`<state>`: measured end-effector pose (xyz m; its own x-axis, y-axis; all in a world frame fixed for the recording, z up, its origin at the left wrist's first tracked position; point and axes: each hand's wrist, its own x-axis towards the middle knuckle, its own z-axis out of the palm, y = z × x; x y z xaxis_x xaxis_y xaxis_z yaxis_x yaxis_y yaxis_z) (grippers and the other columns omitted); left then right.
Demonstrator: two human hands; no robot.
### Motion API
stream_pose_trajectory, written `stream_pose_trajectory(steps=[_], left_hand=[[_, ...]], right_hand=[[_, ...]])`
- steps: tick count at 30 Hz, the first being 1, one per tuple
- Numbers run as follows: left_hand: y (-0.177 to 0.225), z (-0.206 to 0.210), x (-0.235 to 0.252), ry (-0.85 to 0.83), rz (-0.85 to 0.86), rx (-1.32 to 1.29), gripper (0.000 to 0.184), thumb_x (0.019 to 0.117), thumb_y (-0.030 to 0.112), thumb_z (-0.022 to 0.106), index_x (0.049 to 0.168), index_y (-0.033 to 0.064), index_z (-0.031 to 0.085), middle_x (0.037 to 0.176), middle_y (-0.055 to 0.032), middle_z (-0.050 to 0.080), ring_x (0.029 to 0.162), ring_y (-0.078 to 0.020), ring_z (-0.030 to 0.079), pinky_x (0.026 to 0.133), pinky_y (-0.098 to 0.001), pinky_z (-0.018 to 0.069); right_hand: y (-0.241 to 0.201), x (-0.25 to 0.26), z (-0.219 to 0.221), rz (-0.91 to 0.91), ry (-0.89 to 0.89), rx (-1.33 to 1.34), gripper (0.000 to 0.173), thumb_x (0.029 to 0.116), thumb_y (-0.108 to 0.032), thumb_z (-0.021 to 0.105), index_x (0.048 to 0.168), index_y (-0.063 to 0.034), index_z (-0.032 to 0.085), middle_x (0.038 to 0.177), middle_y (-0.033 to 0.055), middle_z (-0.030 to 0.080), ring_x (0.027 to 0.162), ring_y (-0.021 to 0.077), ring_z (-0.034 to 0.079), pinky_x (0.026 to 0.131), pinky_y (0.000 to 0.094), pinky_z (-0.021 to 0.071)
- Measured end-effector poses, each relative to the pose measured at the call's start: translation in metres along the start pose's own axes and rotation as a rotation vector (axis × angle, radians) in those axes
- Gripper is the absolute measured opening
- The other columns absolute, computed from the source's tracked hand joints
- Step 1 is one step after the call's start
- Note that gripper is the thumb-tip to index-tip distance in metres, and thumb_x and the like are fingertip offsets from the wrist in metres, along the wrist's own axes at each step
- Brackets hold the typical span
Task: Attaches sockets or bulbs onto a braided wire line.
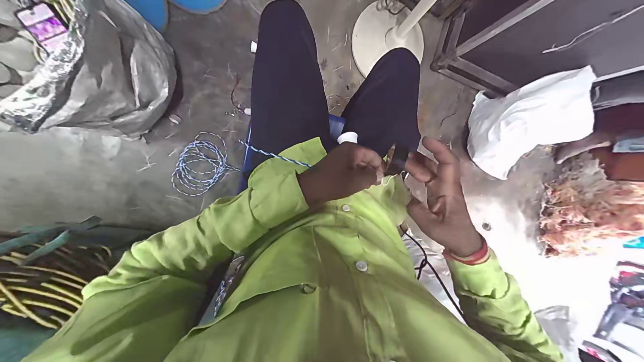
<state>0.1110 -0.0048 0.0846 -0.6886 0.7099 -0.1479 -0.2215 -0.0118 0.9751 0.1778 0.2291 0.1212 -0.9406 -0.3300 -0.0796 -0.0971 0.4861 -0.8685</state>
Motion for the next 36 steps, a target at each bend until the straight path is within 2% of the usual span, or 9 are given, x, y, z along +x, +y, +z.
stream_pose_trajectory(steps=[5, 11, 15, 19, 25, 27, 30, 33, 36], left_hand=[[0.002, 0.006, 0.001, 0.111, 0.034, 0.061, 0.013, 0.0918, 0.012, 0.077, 0.087, 0.001, 0.071, 0.071, -0.0003, 0.068, 0.061, -0.0011, 0.06, 0.059, -0.0184, 0.0516], [0.0, 0.013, -0.008, 0.321, 0.256, 0.53, 0.012, 0.0919, 0.014, 0.075, 0.09, 0.0022, 0.074, 0.081, -0.0068, 0.072, 0.068, -0.0107, 0.068, 0.064, -0.029, 0.0589], [-0.001, 0.016, -0.008, 0.389, 0.386, 0.793, 0.019, 0.0955, 0.016, 0.071, 0.101, -0.0019, 0.074, 0.091, -0.0118, 0.072, 0.079, -0.0175, 0.071, 0.075, -0.0329, 0.0607], [0.001, 0.017, -0.002, 0.386, 0.491, 0.892, 0.041, 0.0986, 0.017, 0.067, 0.133, -0.0048, 0.061, 0.097, -0.0138, 0.074, 0.083, -0.0204, 0.073, 0.076, -0.0365, 0.0616], [0.003, 0.009, 0.004, 0.483, 0.8, 1.175, 0.017, 0.0935, 0.01, 0.071, 0.107, 0.0027, 0.078, 0.096, -0.012, 0.076, 0.082, -0.0225, 0.072, 0.071, -0.035, 0.0583], [0.002, 0.006, 0.007, 0.526, 0.853, 1.222, 0.015, 0.0933, 0.01, 0.071, 0.104, 0.0028, 0.078, 0.091, -0.0119, 0.076, 0.075, -0.0237, 0.07, 0.066, -0.0359, 0.0564], [0.007, 0.004, 0.006, 0.516, 0.91, 1.228, 0.014, 0.0949, 0.008, 0.068, 0.102, 0.0008, 0.078, 0.089, -0.0126, 0.076, 0.073, -0.0252, 0.071, 0.066, -0.0368, 0.0563], [0.008, 0.005, 0.005, 0.496, 0.933, 1.228, 0.017, 0.0956, 0.005, 0.064, 0.105, 0.0013, 0.078, 0.092, -0.0126, 0.077, 0.078, -0.0261, 0.072, 0.072, -0.038, 0.056], [0.006, 0.006, 0.005, 0.509, 0.99, 1.203, 0.017, 0.0945, 0.003, 0.063, 0.102, 0.0016, 0.078, 0.091, -0.0113, 0.077, 0.079, -0.0249, 0.072, 0.073, -0.0375, 0.0554]], right_hand=[[-0.002, 0.0, 0.012, -0.093, 0.112, -0.192, 0.067, 0.0954, -0.015, 0.067, 0.151, 0.0044, 0.036, 0.142, 0.0176, 0.058, 0.125, 0.0194, 0.062, 0.106, 0.039, 0.0538], [0.002, 0.007, 0.027, -0.244, 0.322, -0.485, 0.041, 0.0983, -0.011, 0.066, 0.136, 0.0031, 0.056, 0.115, 0.0125, 0.075, 0.102, 0.019, 0.071, 0.093, 0.0444, 0.0506], [0.001, 0.01, 0.031, -0.257, 0.397, -0.547, 0.038, 0.0967, -0.009, 0.066, 0.133, 0.001, 0.059, 0.107, 0.0128, 0.077, 0.092, 0.0201, 0.073, 0.087, 0.0438, 0.0528], [-0.008, 0.013, 0.029, -0.225, 0.469, -0.466, 0.039, 0.0965, -0.012, 0.067, 0.132, 0.0011, 0.059, 0.11, 0.0127, 0.075, 0.096, 0.0184, 0.073, 0.089, 0.0407, 0.0582], [-0.006, 0.018, 0.036, -0.215, 0.528, -0.274, 0.052, 0.0981, -0.013, 0.066, 0.136, 0.0147, 0.045, 0.107, 0.0252, 0.069, 0.087, 0.0145, 0.069, 0.078, 0.0276, 0.0568], [0.0, 0.021, 0.035, -0.133, 0.485, -0.144, 0.061, 0.0953, -0.013, 0.068, 0.136, 0.0185, 0.035, 0.113, 0.0204, 0.061, 0.086, 0.0066, 0.063, 0.073, 0.0225, 0.0552], [-0.005, 0.025, 0.03, 0.032, 0.34, 0.025, 0.048, 0.0944, -0.009, 0.063, 0.131, 0.015, 0.043, 0.106, 0.0019, 0.062, 0.085, -0.0054, 0.059, 0.075, 0.0166, 0.0539], [-0.011, 0.029, 0.03, 0.176, 0.286, 0.203, 0.019, 0.0976, -0.009, 0.053, 0.114, -0.0083, 0.063, 0.085, -0.017, 0.065, 0.067, -0.0081, 0.059, 0.057, 0.0126, 0.0498], [-0.013, 0.031, 0.034, 0.257, 0.306, 0.368, 0.023, 0.0974, -0.006, 0.051, 0.115, -0.014, 0.063, 0.084, -0.0164, 0.068, 0.06, -0.0038, 0.059, 0.049, 0.0139, 0.0489]])
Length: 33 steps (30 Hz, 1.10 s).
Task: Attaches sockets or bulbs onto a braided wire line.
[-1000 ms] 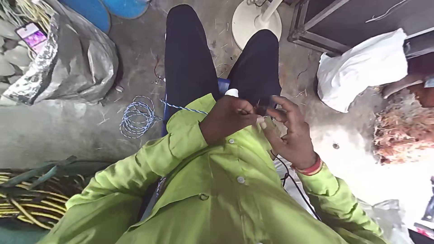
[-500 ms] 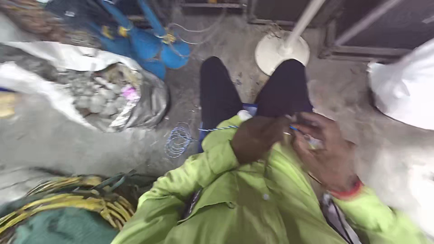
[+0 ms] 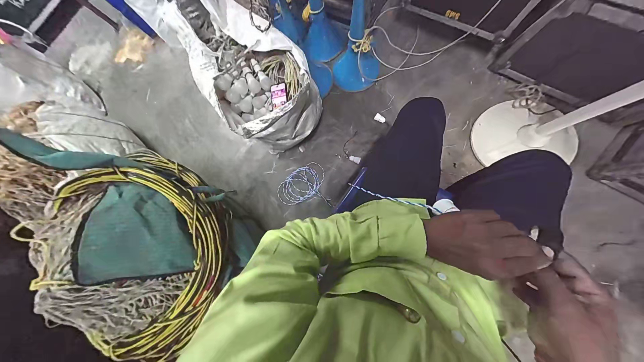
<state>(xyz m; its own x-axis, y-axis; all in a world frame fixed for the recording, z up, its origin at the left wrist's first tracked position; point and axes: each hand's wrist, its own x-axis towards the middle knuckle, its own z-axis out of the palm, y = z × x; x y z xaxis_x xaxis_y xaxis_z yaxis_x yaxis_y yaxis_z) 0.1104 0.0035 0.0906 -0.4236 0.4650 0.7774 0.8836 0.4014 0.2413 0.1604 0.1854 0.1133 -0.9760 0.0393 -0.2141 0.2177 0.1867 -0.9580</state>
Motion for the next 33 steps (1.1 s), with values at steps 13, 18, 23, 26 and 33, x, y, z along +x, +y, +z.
stream_pose_trajectory(steps=[13, 18, 23, 26, 33], left_hand=[[-0.004, -0.003, 0.006, 0.053, -0.004, -0.065, 0.014, 0.0951, 0.002, 0.064, 0.099, 0.0003, 0.078, 0.089, -0.0134, 0.075, 0.079, -0.0263, 0.072, 0.073, -0.037, 0.0569], [-0.003, 0.005, 0.002, 0.007, -0.092, -0.095, 0.014, 0.0951, 0.004, 0.066, 0.102, -0.0008, 0.077, 0.092, -0.015, 0.075, 0.083, -0.027, 0.073, 0.076, -0.0362, 0.0586], [-0.004, 0.006, 0.0, 0.033, -0.108, -0.175, 0.013, 0.0951, 0.003, 0.066, 0.099, -0.0028, 0.077, 0.09, -0.0158, 0.075, 0.083, -0.0262, 0.073, 0.077, -0.0348, 0.0591], [-0.004, 0.003, 0.006, -0.001, -0.255, -0.425, 0.014, 0.0941, 0.001, 0.064, 0.09, -0.0067, 0.075, 0.082, -0.0168, 0.073, 0.08, -0.0248, 0.073, 0.074, -0.0343, 0.0588], [-0.01, -0.006, 0.008, -0.317, -0.576, -0.737, 0.022, 0.1006, 0.007, 0.057, 0.099, -0.0056, 0.075, 0.09, -0.0162, 0.073, 0.087, -0.0237, 0.07, 0.08, -0.0394, 0.0536]], right_hand=[[-0.007, -0.006, 0.007, -0.131, 0.102, 0.003, 0.034, 0.0894, 0.008, 0.058, 0.121, -0.0008, 0.067, 0.099, -0.0098, 0.075, 0.084, 0.0006, 0.07, 0.076, 0.0201, 0.0599], [-0.002, -0.013, 0.005, -0.139, 0.129, 0.014, 0.031, 0.0877, 0.01, 0.057, 0.111, -0.0023, 0.073, 0.096, -0.0093, 0.077, 0.086, 0.0014, 0.071, 0.081, 0.0211, 0.0608], [0.006, -0.006, -0.01, -0.062, 0.094, 0.001, 0.024, 0.0865, 0.004, 0.062, 0.099, -0.0095, 0.077, 0.109, -0.0054, 0.076, 0.092, 0.0056, 0.072, 0.077, 0.0246, 0.0623], [0.004, -0.003, -0.012, -0.185, 0.084, -0.041, 0.034, 0.0805, 0.001, 0.074, 0.109, -0.0139, 0.063, 0.107, -0.0102, 0.073, 0.089, 0.0031, 0.071, 0.074, 0.0223, 0.062], [0.002, -0.01, -0.035, -0.781, -0.193, -0.732, 0.024, 0.1004, -0.01, 0.052, 0.111, -0.0068, 0.074, 0.121, 0.021, 0.068, 0.113, 0.0239, 0.065, 0.099, 0.0333, 0.0519]])
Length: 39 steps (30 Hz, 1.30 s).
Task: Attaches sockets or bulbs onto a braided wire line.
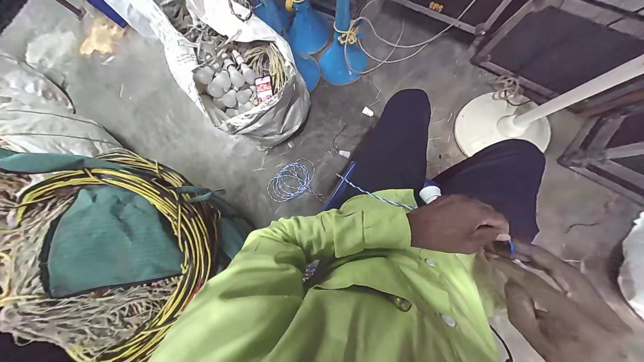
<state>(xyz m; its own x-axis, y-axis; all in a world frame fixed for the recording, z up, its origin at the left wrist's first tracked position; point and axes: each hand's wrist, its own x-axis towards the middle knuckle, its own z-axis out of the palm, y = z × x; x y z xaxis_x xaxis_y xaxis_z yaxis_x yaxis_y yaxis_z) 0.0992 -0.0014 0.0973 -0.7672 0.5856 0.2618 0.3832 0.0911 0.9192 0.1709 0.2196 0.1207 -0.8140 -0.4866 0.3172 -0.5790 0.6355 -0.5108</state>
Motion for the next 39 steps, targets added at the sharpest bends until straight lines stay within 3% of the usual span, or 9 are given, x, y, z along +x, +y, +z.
stream_pose_trajectory(steps=[3, 7, 10, 13, 16, 21, 29, 34, 39], left_hand=[[-0.002, 0.0, 0.001, -0.06, -0.052, -0.041, 0.023, 0.1012, 0.008, 0.055, 0.099, -0.0055, 0.073, 0.09, -0.0159, 0.072, 0.087, -0.0234, 0.069, 0.079, -0.0411, 0.053], [0.0, 0.0, 0.001, -0.131, -0.109, -0.127, 0.022, 0.1004, 0.007, 0.056, 0.095, -0.0057, 0.073, 0.082, -0.0134, 0.07, 0.077, -0.0201, 0.066, 0.073, -0.0393, 0.051], [-0.002, 0.004, -0.001, -0.155, -0.099, -0.174, 0.021, 0.0995, 0.005, 0.056, 0.095, -0.007, 0.073, 0.082, -0.014, 0.071, 0.076, -0.0177, 0.067, 0.072, -0.0356, 0.0528], [-0.002, 0.007, -0.001, -0.164, -0.093, -0.281, 0.02, 0.101, 0.002, 0.055, 0.1, -0.0092, 0.072, 0.083, -0.0129, 0.07, 0.074, -0.0112, 0.064, 0.071, -0.0278, 0.0535], [-0.001, 0.008, -0.002, -0.202, -0.09, -0.309, 0.021, 0.1017, 0.004, 0.055, 0.108, -0.0087, 0.071, 0.091, -0.0128, 0.071, 0.078, -0.0114, 0.066, 0.073, -0.0281, 0.0571], [-0.016, 0.005, -0.004, -0.261, 0.001, -0.195, 0.02, 0.0999, 0.004, 0.058, 0.107, -0.0061, 0.073, 0.097, -0.0109, 0.071, 0.086, -0.0109, 0.067, 0.08, -0.0277, 0.0582], [-0.005, 0.016, -0.01, -0.171, -0.01, 0.1, 0.012, 0.0894, 0.011, 0.077, 0.094, 0.0005, 0.077, 0.083, -0.0064, 0.071, 0.071, -0.0088, 0.066, 0.066, -0.0245, 0.0579], [-0.01, 0.031, -0.014, 0.036, 0.237, 0.524, 0.016, 0.0934, 0.013, 0.071, 0.095, -0.0013, 0.077, 0.087, -0.0133, 0.075, 0.082, -0.0233, 0.074, 0.077, -0.0336, 0.0615], [-0.016, 0.031, -0.014, 0.16, 0.386, 0.622, 0.019, 0.0944, 0.012, 0.072, 0.105, -0.0037, 0.075, 0.09, -0.0158, 0.074, 0.082, -0.0236, 0.073, 0.078, -0.0334, 0.0606]], right_hand=[[0.006, -0.006, 0.0, -0.039, -0.029, -0.002, 0.026, 0.1017, -0.004, 0.054, 0.116, -0.0116, 0.075, 0.125, 0.0198, 0.067, 0.115, 0.0223, 0.065, 0.1, 0.0306, 0.0525], [0.01, -0.008, 0.005, -0.151, 0.045, -0.12, 0.025, 0.1009, -0.014, 0.064, 0.121, -0.0266, 0.07, 0.122, 0.0127, 0.063, 0.115, 0.0237, 0.059, 0.1, 0.0332, 0.0462], [0.012, -0.004, 0.006, -0.183, 0.091, -0.096, 0.019, 0.1026, -0.013, 0.061, 0.116, -0.0182, 0.073, 0.112, 0.0104, 0.071, 0.11, 0.0237, 0.065, 0.099, 0.0356, 0.0502], [0.007, -0.008, 0.009, 0.078, 0.256, 0.153, 0.022, 0.1033, -0.008, 0.054, 0.107, -0.0003, 0.074, 0.099, 0.0131, 0.075, 0.095, 0.0156, 0.072, 0.088, 0.0301, 0.0584], [0.0, -0.008, 0.011, 0.5, 0.38, 0.631, 0.022, 0.0975, -0.007, 0.056, 0.108, -0.0114, 0.075, 0.095, -0.0047, 0.075, 0.082, 0.0044, 0.069, 0.074, 0.0252, 0.0607], [0.0, 0.012, 0.01, 1.145, 0.403, 1.207, 0.032, 0.1004, -0.001, 0.035, 0.098, -0.0075, 0.066, 0.071, -0.0009, 0.069, 0.058, 0.0083, 0.066, 0.056, 0.0274, 0.0607], [0.008, 0.011, 0.022, 0.954, 0.217, 0.716, 0.016, 0.1035, -0.004, 0.052, 0.093, -0.0032, 0.065, 0.064, 0.0, 0.064, 0.049, 0.0056, 0.059, 0.045, 0.0216, 0.051], [0.01, 0.019, 0.022, 1.069, 0.195, 0.792, 0.018, 0.106, -0.007, 0.049, 0.09, -0.0055, 0.057, 0.06, 0.0001, 0.063, 0.045, 0.0066, 0.059, 0.043, 0.0224, 0.0516], [0.021, 0.025, 0.025, 1.12, 0.216, 0.988, 0.024, 0.1019, -0.008, 0.054, 0.078, -0.0085, 0.054, 0.057, -0.0013, 0.057, 0.043, 0.0066, 0.054, 0.043, 0.0231, 0.0503]])
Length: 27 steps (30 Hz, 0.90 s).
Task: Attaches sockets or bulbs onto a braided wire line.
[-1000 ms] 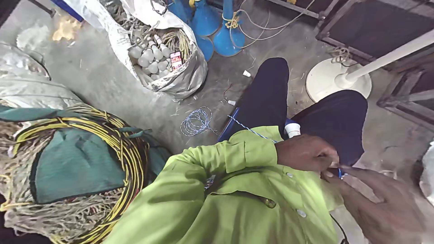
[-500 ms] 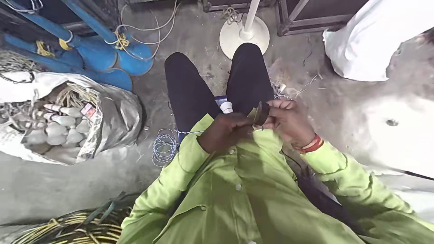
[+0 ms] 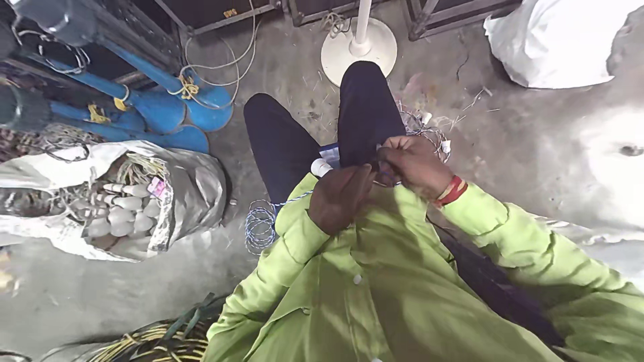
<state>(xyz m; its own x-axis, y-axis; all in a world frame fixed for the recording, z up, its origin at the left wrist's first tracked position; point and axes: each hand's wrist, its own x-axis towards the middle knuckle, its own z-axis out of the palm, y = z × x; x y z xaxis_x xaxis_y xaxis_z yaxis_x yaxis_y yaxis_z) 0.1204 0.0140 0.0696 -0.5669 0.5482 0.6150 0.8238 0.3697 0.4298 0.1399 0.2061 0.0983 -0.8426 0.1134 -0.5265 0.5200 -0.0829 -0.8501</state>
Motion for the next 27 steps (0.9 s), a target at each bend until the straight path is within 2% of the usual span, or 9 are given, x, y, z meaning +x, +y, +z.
stream_pose_trajectory(steps=[3, 6, 8, 10, 12, 16, 20, 25, 27], left_hand=[[-0.004, 0.002, -0.003, 0.026, 0.066, 0.027, 0.019, 0.0934, 0.012, 0.073, 0.107, -0.0019, 0.076, 0.091, -0.0151, 0.073, 0.08, -0.0231, 0.071, 0.077, -0.0331, 0.0596], [-0.008, -0.002, -0.003, 0.016, 0.092, 0.02, 0.015, 0.0933, 0.01, 0.072, 0.103, -0.0004, 0.076, 0.091, -0.0151, 0.072, 0.081, -0.024, 0.069, 0.076, -0.0345, 0.059], [-0.008, -0.007, -0.002, 0.031, 0.047, 0.028, 0.015, 0.0932, 0.01, 0.071, 0.102, -0.0005, 0.077, 0.091, -0.0143, 0.072, 0.083, -0.0226, 0.07, 0.077, -0.0335, 0.0593], [-0.011, -0.009, 0.001, 0.064, 0.0, 0.039, 0.014, 0.0914, 0.009, 0.073, 0.098, -0.0013, 0.078, 0.088, -0.0137, 0.073, 0.079, -0.0206, 0.071, 0.075, -0.0315, 0.0599], [-0.012, -0.012, 0.004, 0.069, -0.041, 0.047, 0.014, 0.0912, 0.01, 0.073, 0.097, -0.0014, 0.078, 0.087, -0.0128, 0.074, 0.078, -0.0191, 0.071, 0.074, -0.0307, 0.0606], [-0.009, -0.013, 0.006, 0.073, -0.049, 0.009, 0.012, 0.09, 0.008, 0.074, 0.097, -0.0009, 0.078, 0.088, -0.0127, 0.074, 0.081, -0.0187, 0.072, 0.075, -0.0298, 0.061], [-0.009, -0.015, 0.005, 0.07, -0.001, 0.026, 0.012, 0.091, 0.008, 0.073, 0.098, -0.0005, 0.078, 0.09, -0.0132, 0.074, 0.082, -0.0203, 0.07, 0.076, -0.0309, 0.0594], [-0.008, -0.012, 0.006, 0.079, 0.018, -0.005, 0.012, 0.0903, 0.007, 0.074, 0.099, 0.0002, 0.078, 0.093, -0.0131, 0.073, 0.084, -0.0198, 0.07, 0.078, -0.0305, 0.0594], [-0.006, -0.011, 0.007, 0.091, 0.013, -0.039, 0.011, 0.0904, 0.006, 0.074, 0.099, -0.0001, 0.078, 0.094, -0.0133, 0.074, 0.085, -0.0195, 0.07, 0.079, -0.0303, 0.0595]], right_hand=[[0.005, 0.006, 0.0, 0.134, -0.082, 0.187, 0.025, 0.1042, -0.01, 0.051, 0.08, -0.0089, 0.056, 0.059, -0.0016, 0.058, 0.047, 0.0062, 0.055, 0.044, 0.0212, 0.0482], [0.003, 0.003, 0.0, 0.224, -0.087, 0.355, 0.008, 0.1027, -0.006, 0.053, 0.104, -0.0053, 0.061, 0.069, 0.0015, 0.066, 0.055, 0.0087, 0.064, 0.05, 0.0224, 0.0558], [0.004, -0.003, -0.006, 0.134, -0.097, 0.305, 0.019, 0.1028, -0.005, 0.056, 0.122, -0.0062, 0.057, 0.084, 0.0044, 0.071, 0.069, 0.0116, 0.072, 0.064, 0.0255, 0.0614], [0.012, -0.008, -0.016, -0.146, -0.088, 0.054, 0.033, 0.1004, -0.007, 0.062, 0.131, -0.003, 0.052, 0.096, 0.0063, 0.072, 0.081, 0.0132, 0.073, 0.074, 0.0292, 0.0629], [0.02, -0.014, -0.018, -0.448, -0.034, -0.184, 0.034, 0.0956, -0.018, 0.066, 0.126, -0.0052, 0.058, 0.097, 0.0026, 0.071, 0.076, 0.0089, 0.068, 0.065, 0.0261, 0.0579], [0.029, -0.019, -0.009, -0.744, 0.013, -0.434, 0.036, 0.0927, -0.029, 0.074, 0.123, -0.0104, 0.072, 0.11, 0.0028, 0.07, 0.09, 0.0078, 0.07, 0.076, 0.0258, 0.0624], [0.032, -0.019, 0.001, -0.768, 0.099, -0.543, 0.022, 0.0925, -0.023, 0.068, 0.108, -0.0122, 0.08, 0.112, 0.0081, 0.069, 0.097, 0.0124, 0.067, 0.081, 0.0267, 0.0577], [0.024, -0.026, 0.006, -0.738, 0.129, -0.496, 0.028, 0.0922, -0.012, 0.057, 0.109, -0.0102, 0.079, 0.117, 0.009, 0.072, 0.102, 0.0114, 0.07, 0.083, 0.0263, 0.0588], [0.021, -0.028, 0.009, -0.673, 0.153, -0.416, 0.033, 0.0923, -0.007, 0.056, 0.121, -0.0057, 0.073, 0.117, 0.0067, 0.073, 0.099, 0.0096, 0.071, 0.084, 0.0279, 0.0597]])
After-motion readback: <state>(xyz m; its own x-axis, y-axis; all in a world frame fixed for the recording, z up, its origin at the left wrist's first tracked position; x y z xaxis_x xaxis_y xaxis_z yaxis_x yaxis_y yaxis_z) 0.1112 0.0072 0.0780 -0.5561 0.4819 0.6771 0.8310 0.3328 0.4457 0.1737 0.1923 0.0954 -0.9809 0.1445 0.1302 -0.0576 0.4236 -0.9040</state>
